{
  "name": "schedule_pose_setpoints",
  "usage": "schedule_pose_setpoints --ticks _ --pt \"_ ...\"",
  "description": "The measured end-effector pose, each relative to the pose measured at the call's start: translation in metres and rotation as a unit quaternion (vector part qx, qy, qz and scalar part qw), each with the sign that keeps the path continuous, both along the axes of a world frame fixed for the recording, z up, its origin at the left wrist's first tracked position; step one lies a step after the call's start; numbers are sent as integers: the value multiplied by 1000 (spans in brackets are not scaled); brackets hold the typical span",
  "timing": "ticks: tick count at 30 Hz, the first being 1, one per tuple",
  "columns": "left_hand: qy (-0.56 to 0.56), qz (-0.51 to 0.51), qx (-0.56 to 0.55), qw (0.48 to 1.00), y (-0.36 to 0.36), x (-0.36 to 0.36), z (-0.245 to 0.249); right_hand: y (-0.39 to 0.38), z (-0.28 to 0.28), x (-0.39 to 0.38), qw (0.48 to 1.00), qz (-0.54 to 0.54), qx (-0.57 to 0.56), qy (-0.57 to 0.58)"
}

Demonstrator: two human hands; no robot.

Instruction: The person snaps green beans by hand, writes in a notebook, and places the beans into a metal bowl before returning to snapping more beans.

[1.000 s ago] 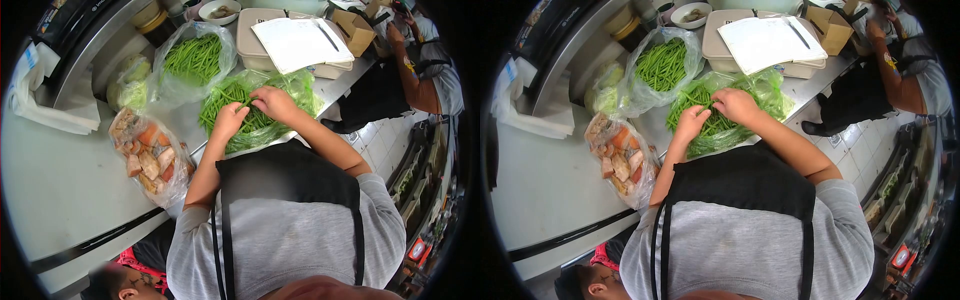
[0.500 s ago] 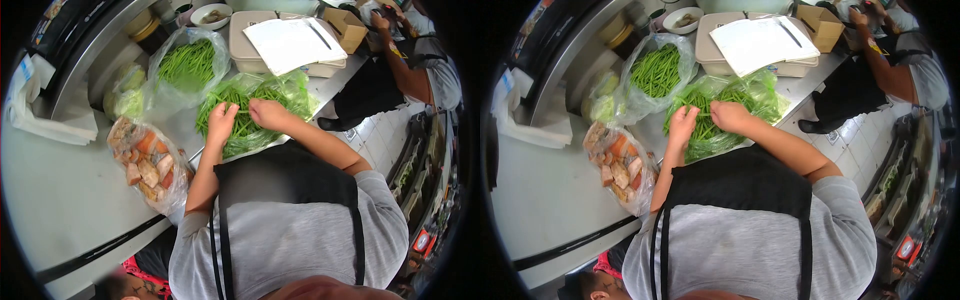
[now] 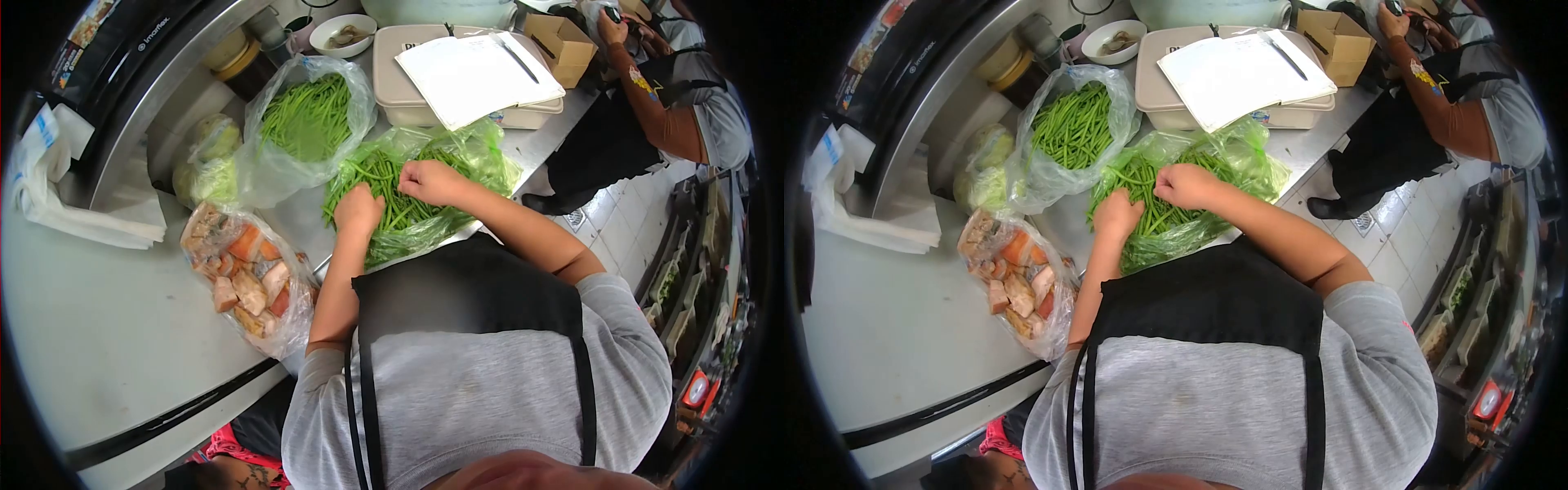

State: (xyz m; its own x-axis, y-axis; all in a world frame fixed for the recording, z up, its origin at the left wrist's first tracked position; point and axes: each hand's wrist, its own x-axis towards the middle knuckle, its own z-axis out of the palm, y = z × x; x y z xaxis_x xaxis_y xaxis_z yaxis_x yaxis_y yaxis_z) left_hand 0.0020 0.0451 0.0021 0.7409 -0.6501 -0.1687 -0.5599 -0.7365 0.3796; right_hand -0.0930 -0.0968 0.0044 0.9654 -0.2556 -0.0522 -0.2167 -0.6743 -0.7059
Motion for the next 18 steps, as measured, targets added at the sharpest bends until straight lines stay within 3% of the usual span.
schedule_pose_setpoints --ticks 2,5,8,13,18 --pt "-3 -38 -61 997 6 5 -4 -4 2 1 999 -14 12 -28" --pt "23 -96 -91 991 20 1 3 -4 1 2 980 -76 -62 -175" --pt "14 -133 -109 985 26 -6 17 -2 11 2 975 -20 -105 -194" --pt "-4 -154 -131 979 31 -4 17 -9 1 4 967 88 -209 -117" --pt "6 -138 -114 984 20 -9 21 -7 14 -8 972 43 -222 -68"
